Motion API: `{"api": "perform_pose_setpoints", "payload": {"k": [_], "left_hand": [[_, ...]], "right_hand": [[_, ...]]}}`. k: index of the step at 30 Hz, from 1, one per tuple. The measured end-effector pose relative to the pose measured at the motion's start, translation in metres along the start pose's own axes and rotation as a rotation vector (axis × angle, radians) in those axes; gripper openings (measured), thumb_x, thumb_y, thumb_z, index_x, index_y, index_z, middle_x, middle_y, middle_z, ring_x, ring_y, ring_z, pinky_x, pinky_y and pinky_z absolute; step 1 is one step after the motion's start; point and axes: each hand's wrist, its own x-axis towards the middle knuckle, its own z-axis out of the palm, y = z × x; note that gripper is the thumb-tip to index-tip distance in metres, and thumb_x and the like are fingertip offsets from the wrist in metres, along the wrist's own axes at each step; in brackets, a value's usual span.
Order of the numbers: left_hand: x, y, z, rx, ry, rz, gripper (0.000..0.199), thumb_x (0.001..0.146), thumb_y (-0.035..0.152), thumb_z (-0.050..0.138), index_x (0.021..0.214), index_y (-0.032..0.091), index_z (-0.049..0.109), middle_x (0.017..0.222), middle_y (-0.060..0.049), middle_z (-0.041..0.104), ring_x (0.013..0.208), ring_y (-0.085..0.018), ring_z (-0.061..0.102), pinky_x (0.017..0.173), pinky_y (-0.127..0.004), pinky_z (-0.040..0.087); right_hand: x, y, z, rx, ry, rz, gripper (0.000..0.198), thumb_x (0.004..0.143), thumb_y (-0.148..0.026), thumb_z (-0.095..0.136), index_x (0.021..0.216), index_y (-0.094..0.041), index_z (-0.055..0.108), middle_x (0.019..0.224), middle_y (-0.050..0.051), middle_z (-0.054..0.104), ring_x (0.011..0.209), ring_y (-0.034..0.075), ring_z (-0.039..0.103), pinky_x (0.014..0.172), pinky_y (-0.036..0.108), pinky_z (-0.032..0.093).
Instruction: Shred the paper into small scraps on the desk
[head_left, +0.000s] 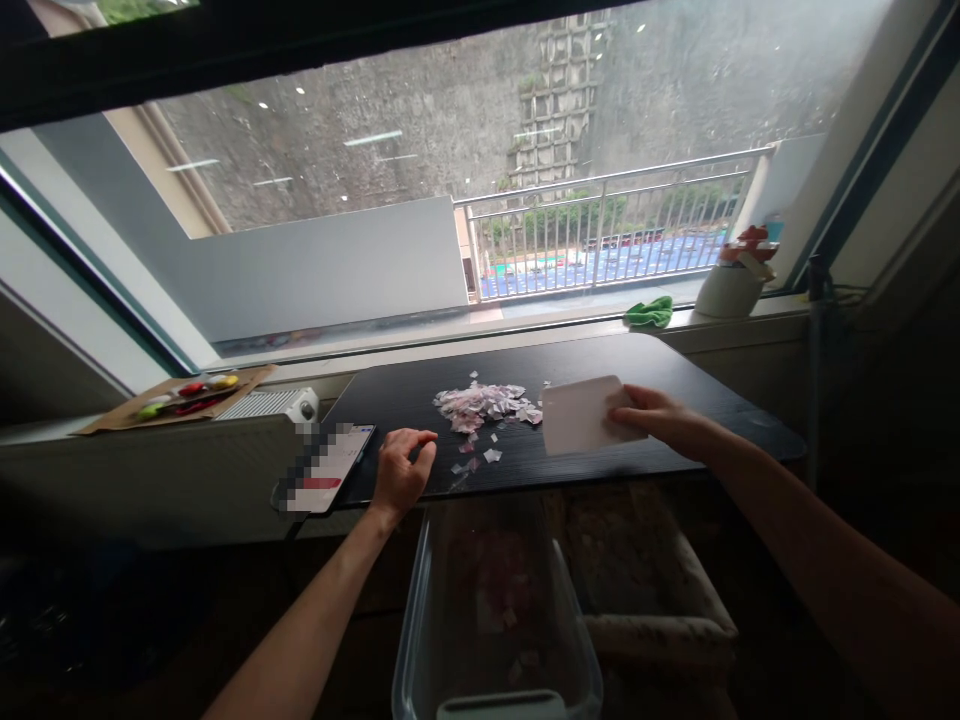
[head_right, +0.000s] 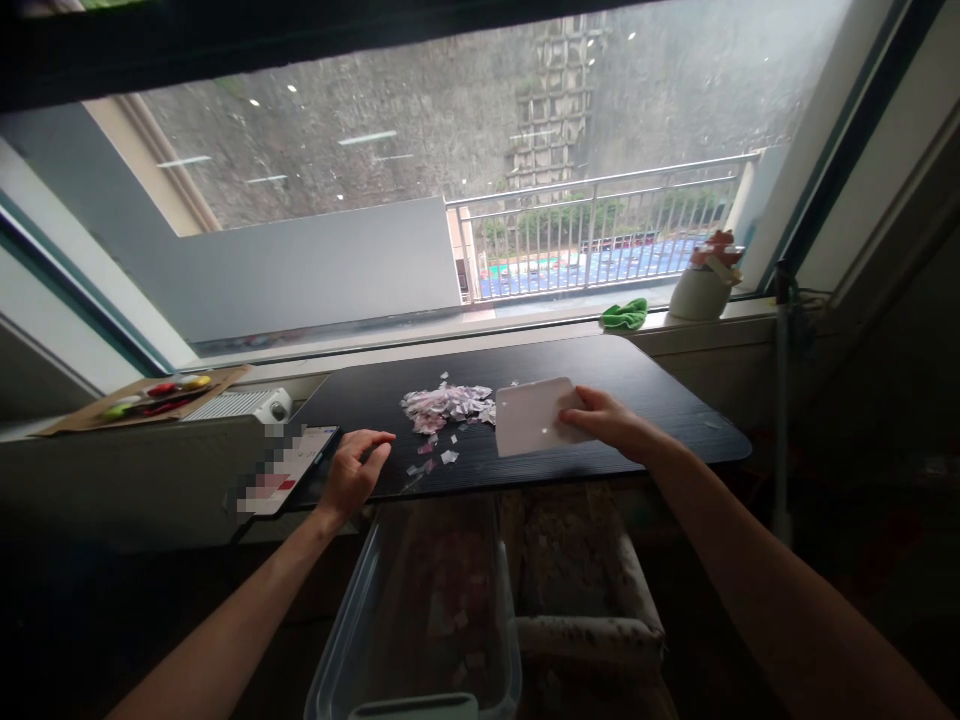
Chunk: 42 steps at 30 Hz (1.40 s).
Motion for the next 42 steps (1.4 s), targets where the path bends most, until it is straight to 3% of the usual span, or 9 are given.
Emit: {"api": "perform_pose_setpoints", "payload": {"k": [3,5,10,14,20,25,30,42], "left_hand": [[-0.003,0.007,0.001,0.145,-0.025,0.078,0.020,0.078,0.030,0.052,0.081,0.022,0.070,0.090,-0.006,0.067,0.098,-0.026,0.058,0.100,-0.048,0.039],[-0.007,0.017,0.002,0.230,-0.085,0.175,0.018,0.078,0.026,0.054,0.085,0.022,0.071,0.090,-0.006,0.065,0.105,-0.027,0.056,0.109,-0.055,0.026],[-0.015,0.041,0.012,0.248,-0.221,0.307,0.020,0.084,0.023,0.054,0.096,0.024,0.070,0.095,-0.005,0.063,0.113,-0.026,0.051,0.113,-0.060,0.014],[-0.017,0.046,0.020,0.256,-0.314,0.318,0.021,0.084,0.022,0.054,0.098,0.026,0.070,0.097,-0.005,0.061,0.115,-0.027,0.049,0.111,-0.065,0.014],[-0.016,0.051,0.021,0.254,-0.302,0.301,0.014,0.082,0.023,0.056,0.089,0.024,0.069,0.096,-0.005,0.061,0.114,-0.027,0.050,0.111,-0.065,0.014],[-0.013,0.059,0.026,0.224,-0.310,0.283,0.013,0.081,0.024,0.059,0.088,0.023,0.069,0.097,-0.006,0.063,0.114,-0.027,0.050,0.111,-0.064,0.014],[-0.006,0.064,0.037,0.159,-0.335,0.172,0.012,0.081,0.028,0.061,0.088,0.023,0.069,0.096,-0.004,0.064,0.112,-0.026,0.052,0.110,-0.064,0.017],[0.003,0.068,0.045,0.142,-0.395,0.065,0.007,0.075,0.028,0.066,0.079,0.023,0.071,0.094,-0.004,0.066,0.104,-0.026,0.053,0.104,-0.059,0.028]], "right_hand": [[0.006,-0.003,0.029,-0.105,0.062,-0.111,0.022,0.066,-0.028,0.068,0.084,-0.019,0.062,0.077,0.003,0.068,0.068,0.017,0.062,0.061,0.028,0.051],[0.007,-0.008,0.048,-0.217,0.083,-0.178,0.016,0.068,-0.027,0.065,0.080,-0.019,0.058,0.071,0.000,0.064,0.065,0.015,0.059,0.058,0.027,0.049],[0.001,-0.021,0.075,-0.387,0.094,-0.245,0.006,0.071,-0.023,0.057,0.075,-0.021,0.052,0.071,0.000,0.060,0.065,0.014,0.055,0.059,0.026,0.044],[-0.007,-0.024,0.068,-0.483,0.099,-0.239,0.006,0.072,-0.022,0.056,0.077,-0.021,0.054,0.071,0.000,0.062,0.065,0.015,0.056,0.060,0.026,0.043],[-0.019,-0.028,0.053,-0.489,0.162,-0.248,0.005,0.071,-0.020,0.059,0.075,-0.021,0.056,0.068,0.001,0.063,0.061,0.014,0.055,0.057,0.025,0.043],[-0.016,-0.022,0.055,-0.483,0.167,-0.267,0.005,0.070,-0.023,0.057,0.073,-0.021,0.054,0.065,-0.001,0.060,0.059,0.013,0.053,0.054,0.025,0.042],[-0.011,-0.012,0.052,-0.463,0.162,-0.252,0.008,0.069,-0.025,0.058,0.075,-0.021,0.056,0.066,-0.001,0.060,0.059,0.013,0.053,0.054,0.025,0.042],[-0.015,-0.018,0.061,-0.499,0.176,-0.174,0.006,0.069,-0.022,0.056,0.070,-0.021,0.051,0.067,0.000,0.059,0.060,0.013,0.053,0.053,0.023,0.041]]}}
